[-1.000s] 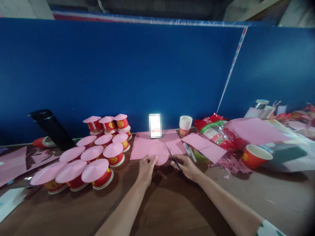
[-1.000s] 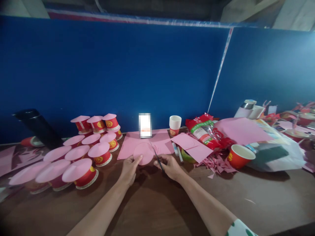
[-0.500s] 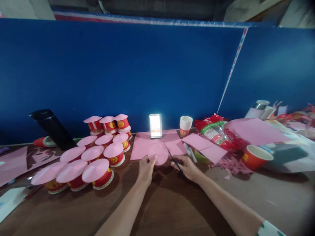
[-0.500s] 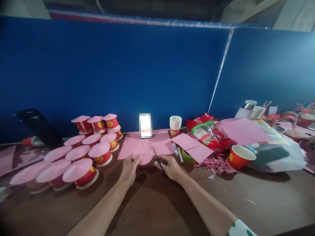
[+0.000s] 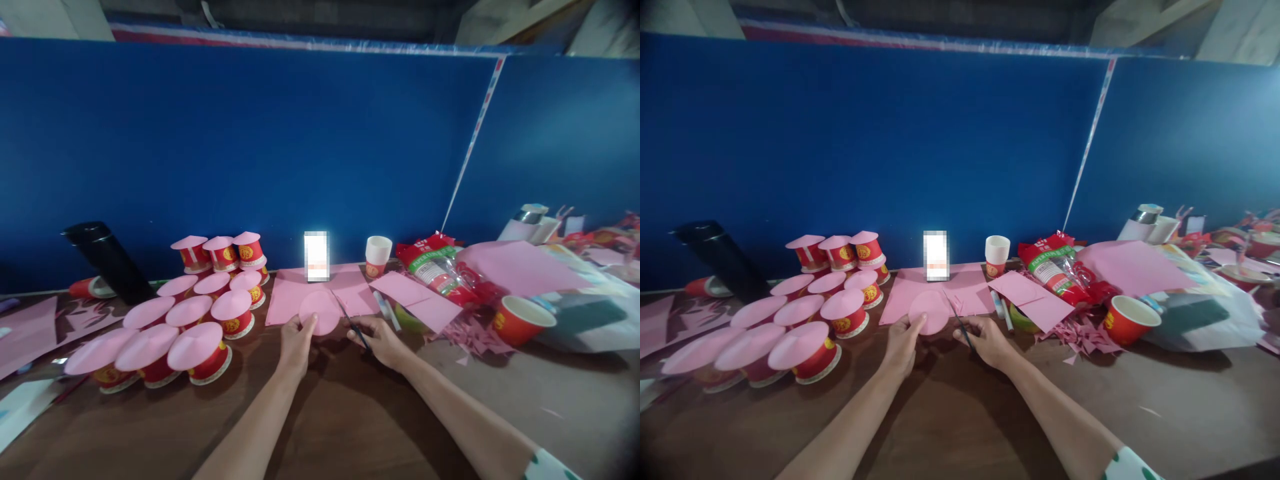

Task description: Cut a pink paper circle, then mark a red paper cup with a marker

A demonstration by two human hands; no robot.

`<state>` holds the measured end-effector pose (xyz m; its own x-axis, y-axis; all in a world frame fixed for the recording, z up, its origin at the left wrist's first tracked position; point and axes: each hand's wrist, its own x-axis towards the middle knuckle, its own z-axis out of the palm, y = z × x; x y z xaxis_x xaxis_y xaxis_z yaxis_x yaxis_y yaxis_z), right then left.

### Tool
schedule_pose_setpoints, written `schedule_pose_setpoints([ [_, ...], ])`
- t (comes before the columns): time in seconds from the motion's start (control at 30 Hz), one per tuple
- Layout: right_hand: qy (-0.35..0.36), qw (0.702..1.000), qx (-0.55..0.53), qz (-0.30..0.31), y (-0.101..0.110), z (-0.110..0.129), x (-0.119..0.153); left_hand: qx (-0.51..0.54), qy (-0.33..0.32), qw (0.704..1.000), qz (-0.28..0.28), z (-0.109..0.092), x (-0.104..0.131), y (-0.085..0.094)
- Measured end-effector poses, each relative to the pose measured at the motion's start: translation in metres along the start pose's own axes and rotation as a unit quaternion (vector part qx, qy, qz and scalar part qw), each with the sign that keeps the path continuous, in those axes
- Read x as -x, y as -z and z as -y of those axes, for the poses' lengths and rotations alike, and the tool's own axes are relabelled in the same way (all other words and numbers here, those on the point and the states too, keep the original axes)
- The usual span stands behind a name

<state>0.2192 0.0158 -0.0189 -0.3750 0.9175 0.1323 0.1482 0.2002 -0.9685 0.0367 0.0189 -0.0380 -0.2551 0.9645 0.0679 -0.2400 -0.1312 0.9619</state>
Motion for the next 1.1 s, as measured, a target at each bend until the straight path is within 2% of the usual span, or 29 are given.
schedule_pose_setpoints([
  [0.37,0.001,1.000,0.006,0.002,-0.0005,0.0006,0.0006,0.011,0.010,1.000,-0.026,-0.0043,0.0016,-0.0025],
  [1.1,-0.028,1.000,-0.008,0.006,-0.0015,-0.0016,0.0006,-0.005,-0.022,0.998,-0.065,-0.0022,-0.0024,0.0012],
])
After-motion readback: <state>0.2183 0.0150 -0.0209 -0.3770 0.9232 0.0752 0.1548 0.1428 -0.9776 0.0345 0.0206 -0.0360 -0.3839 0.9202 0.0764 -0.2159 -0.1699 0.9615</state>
